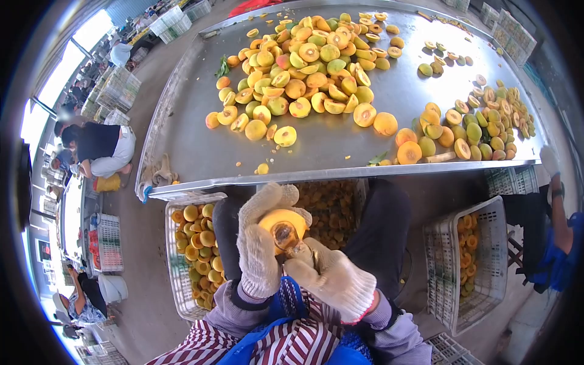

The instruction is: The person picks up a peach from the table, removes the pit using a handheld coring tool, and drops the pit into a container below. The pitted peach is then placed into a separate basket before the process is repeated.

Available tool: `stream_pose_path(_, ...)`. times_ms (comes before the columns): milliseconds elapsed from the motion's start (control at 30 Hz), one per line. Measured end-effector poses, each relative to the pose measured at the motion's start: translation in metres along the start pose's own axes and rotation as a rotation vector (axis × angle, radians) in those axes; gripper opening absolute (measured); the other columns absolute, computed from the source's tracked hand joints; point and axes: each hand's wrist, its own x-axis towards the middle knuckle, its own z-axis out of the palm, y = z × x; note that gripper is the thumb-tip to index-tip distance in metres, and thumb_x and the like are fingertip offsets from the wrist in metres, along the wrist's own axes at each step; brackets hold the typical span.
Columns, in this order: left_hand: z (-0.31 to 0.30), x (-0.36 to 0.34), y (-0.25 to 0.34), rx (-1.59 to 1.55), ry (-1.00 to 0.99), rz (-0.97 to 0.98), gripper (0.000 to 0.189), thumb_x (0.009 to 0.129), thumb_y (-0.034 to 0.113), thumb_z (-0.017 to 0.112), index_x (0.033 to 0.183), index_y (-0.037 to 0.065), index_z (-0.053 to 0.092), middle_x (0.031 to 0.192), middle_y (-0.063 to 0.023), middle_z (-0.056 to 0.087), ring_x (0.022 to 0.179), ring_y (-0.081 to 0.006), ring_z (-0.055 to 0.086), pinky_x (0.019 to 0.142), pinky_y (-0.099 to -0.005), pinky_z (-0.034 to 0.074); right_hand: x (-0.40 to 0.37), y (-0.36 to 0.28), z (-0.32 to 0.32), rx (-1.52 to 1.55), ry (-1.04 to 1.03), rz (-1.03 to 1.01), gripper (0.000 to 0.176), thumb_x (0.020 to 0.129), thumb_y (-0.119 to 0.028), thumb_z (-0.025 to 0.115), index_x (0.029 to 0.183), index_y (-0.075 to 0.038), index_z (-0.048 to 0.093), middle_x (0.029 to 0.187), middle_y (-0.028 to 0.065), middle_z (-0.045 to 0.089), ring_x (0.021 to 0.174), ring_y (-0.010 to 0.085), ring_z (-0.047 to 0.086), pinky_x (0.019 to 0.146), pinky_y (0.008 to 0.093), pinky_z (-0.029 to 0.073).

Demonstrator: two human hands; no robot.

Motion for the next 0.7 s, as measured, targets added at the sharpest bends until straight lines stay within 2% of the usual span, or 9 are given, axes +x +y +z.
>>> stream_pose_path(167,0.0,0.017,0.02,0.227,-0.034,-0.101,0.05,0.099,0.038,0.056,0.125,-0.004,0.06,0.12,-0.0181,0.065,0.101,-0.0237,0.066,0.088,-0.0356,0.053,0.0,0.004,-0.001,0.42,-0.184,0.082,0.028,0.098,-0.033,0.062,0.1,-0.006,0.055,0.065,-0.0025,0.053,0.048,0.0047,0.045,0.043,0.0227,0.036)
stream_pose_path(233,0.002,0.026,0.024,0.339,-0.069,0.026,0.042,0.098,0.032,0.057,0.118,-0.004,0.064,0.113,-0.0176,0.068,0.1,-0.0228,0.067,0.084,-0.035,0.054,-0.002,0.003,-0.004,0.497,-0.28,0.027,0.028,0.099,-0.033,0.06,0.096,-0.006,0.055,0.065,-0.002,0.053,0.045,0.0056,0.045,0.042,0.0232,0.036)
stream_pose_path(300,0.0,0.031,0.019,0.633,-0.144,0.432,0.04,0.098,0.032,0.058,0.115,-0.003,0.066,0.11,-0.0164,0.069,0.099,-0.0218,0.066,0.082,-0.0345,0.054,-0.004,0.006,-0.008,0.535,-0.305,0.046,0.029,0.1,-0.034,0.059,0.095,-0.005,0.056,0.064,-0.0021,0.052,0.046,0.0055,0.044,0.042,0.0224,0.035)
stream_pose_path(333,0.001,0.029,0.025,0.579,-0.163,0.254,0.035,0.096,0.027,0.06,0.114,-0.002,0.066,0.109,-0.0166,0.069,0.098,-0.0257,0.067,0.082,-0.0347,0.054,-0.005,0.007,-0.009,0.574,-0.337,0.067,0.031,0.1,-0.034,0.058,0.094,-0.004,0.057,0.063,-0.0023,0.051,0.046,0.0053,0.044,0.042,0.0216,0.034)
stream_pose_path(367,0.002,0.031,0.031,0.578,-0.165,0.255,0.035,0.096,0.027,0.06,0.114,-0.002,0.066,0.109,-0.0166,0.069,0.098,-0.0257,0.067,0.082,-0.0347,0.054,-0.005,0.008,-0.008,0.575,-0.335,0.066,0.031,0.1,-0.034,0.058,0.094,-0.004,0.057,0.063,-0.0023,0.051,0.046,0.0053,0.044,0.042,0.0216,0.034)
stream_pose_path(433,0.005,0.035,0.042,0.265,-0.262,-0.267,0.045,0.101,0.036,0.052,0.117,-0.004,0.063,0.105,-0.017,0.069,0.086,-0.0239,0.069,0.079,-0.0353,0.054,-0.007,0.008,-0.007,0.649,-0.35,0.007,0.035,0.102,-0.036,0.055,0.091,-0.003,0.058,0.062,-0.0027,0.049,0.048,0.0049,0.044,0.042,0.0198,0.033)
stream_pose_path(500,0.004,0.04,0.046,0.281,-0.272,-0.283,0.039,0.097,0.028,0.055,0.113,-0.006,0.065,0.104,-0.0188,0.07,0.086,-0.0252,0.069,0.078,-0.0355,0.055,-0.009,0.008,-0.009,0.771,-0.433,0.049,0.035,0.102,-0.036,0.055,0.091,-0.003,0.059,0.062,-0.0024,0.049,0.049,0.0047,0.044,0.042,0.0191,0.032)
stream_pose_path(567,0.001,0.049,0.044,0.38,-0.469,0.048,0.034,0.095,0.022,0.058,0.108,-0.007,0.067,0.102,-0.0189,0.07,0.085,-0.0252,0.069,0.078,-0.0347,0.055,-0.01,0.01,-0.01,0.889,-0.519,0.094,0.035,0.102,-0.036,0.055,0.09,-0.004,0.06,0.062,-0.0022,0.049,0.05,0.0045,0.044,0.043,0.0184,0.032)
stream_pose_path(700,0.003,0.059,0.061,0.496,-0.578,-0.089,0.023,0.089,0.015,0.063,0.101,-0.004,0.07,0.099,-0.0195,0.072,0.086,-0.0287,0.071,0.076,-0.0374,0.057,-0.003,0.027,-0.005,1.151,-0.752,0.096,0.034,0.103,-0.035,0.054,0.095,-0.003,0.059,0.064,-0.0009,0.049,0.05,0.005,0.044,0.043,0.0187,0.035)
